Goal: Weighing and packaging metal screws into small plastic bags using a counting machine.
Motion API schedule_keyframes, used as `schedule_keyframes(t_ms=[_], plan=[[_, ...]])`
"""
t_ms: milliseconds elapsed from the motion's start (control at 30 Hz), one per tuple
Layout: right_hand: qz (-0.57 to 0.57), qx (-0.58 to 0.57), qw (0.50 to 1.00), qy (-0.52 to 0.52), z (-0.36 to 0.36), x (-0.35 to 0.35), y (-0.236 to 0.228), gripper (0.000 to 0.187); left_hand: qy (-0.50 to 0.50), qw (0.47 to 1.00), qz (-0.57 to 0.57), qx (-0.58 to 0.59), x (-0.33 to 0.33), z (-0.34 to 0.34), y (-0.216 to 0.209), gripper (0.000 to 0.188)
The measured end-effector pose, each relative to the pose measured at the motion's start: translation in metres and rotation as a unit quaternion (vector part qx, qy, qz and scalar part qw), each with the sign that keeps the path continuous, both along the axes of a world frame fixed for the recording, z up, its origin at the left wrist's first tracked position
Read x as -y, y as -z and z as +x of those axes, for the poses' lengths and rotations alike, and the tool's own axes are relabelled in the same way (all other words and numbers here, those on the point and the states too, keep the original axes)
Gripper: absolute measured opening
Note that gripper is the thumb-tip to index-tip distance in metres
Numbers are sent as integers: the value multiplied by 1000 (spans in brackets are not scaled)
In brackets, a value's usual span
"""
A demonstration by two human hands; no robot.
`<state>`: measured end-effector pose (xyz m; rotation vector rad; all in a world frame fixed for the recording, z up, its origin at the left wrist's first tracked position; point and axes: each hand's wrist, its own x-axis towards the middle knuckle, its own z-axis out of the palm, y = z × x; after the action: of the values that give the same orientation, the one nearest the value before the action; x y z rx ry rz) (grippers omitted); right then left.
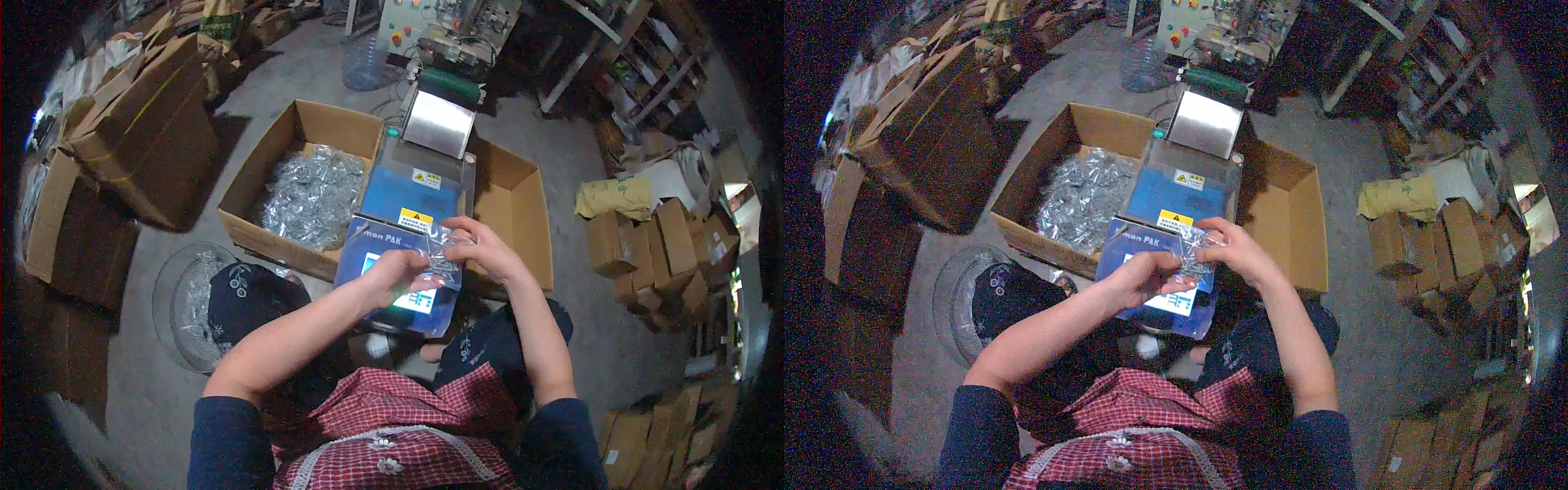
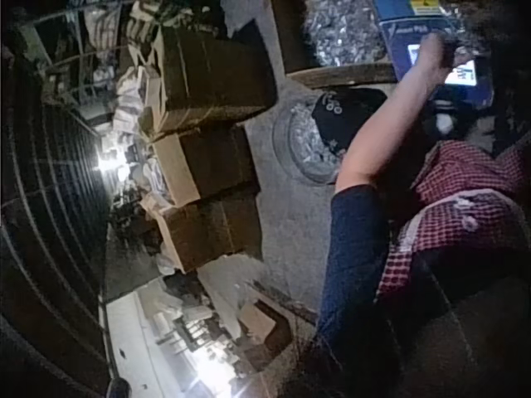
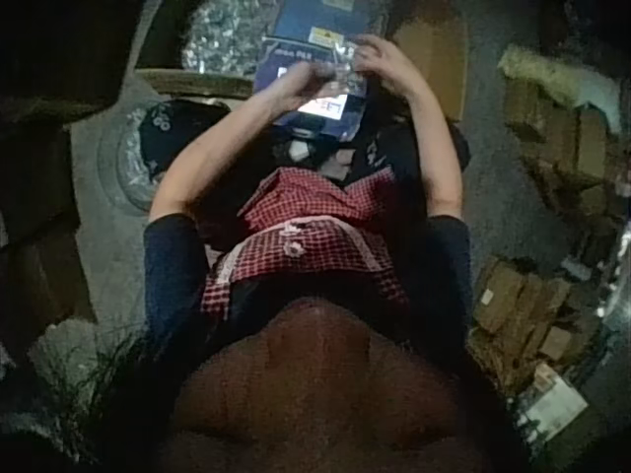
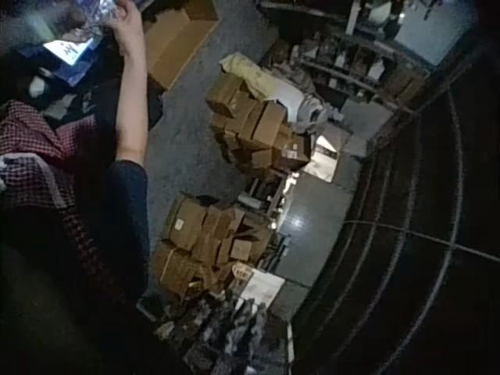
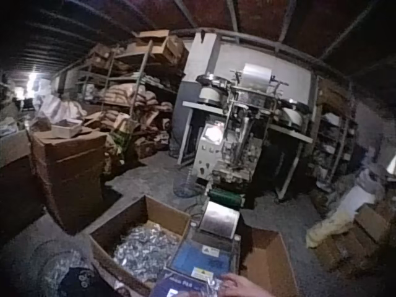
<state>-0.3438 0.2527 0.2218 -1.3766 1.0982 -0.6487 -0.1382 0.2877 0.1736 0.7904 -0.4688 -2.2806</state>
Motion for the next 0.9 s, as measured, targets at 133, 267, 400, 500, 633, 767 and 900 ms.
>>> schedule_keyframes(t_ms=[133,267,400,500,633,767,900], plan=[[9,-27,999,15,-4,6,-14,56,6,998,-62,27,2,-6,-5,20],[3,6,1000,7,-1,-2,-13,53,17,995,-81,61,-2,-7,3,17],[30,7,999,38,1,-2,-19,47,8,992,-79,99,-2,-8,-4,17],[33,-9,999,19,-2,-3,-18,46,13,979,-128,155,4,-5,8,18],[5,3,1000,8,-2,-4,-15,46,-14,931,-275,241,12,-2,14,16],[0,-21,1000,15,-8,-3,-16,49,-41,915,-287,280,18,3,-3,12],[-19,-15,1000,-6,-11,-2,-14,57,-23,921,-263,288,21,10,-25,12]])
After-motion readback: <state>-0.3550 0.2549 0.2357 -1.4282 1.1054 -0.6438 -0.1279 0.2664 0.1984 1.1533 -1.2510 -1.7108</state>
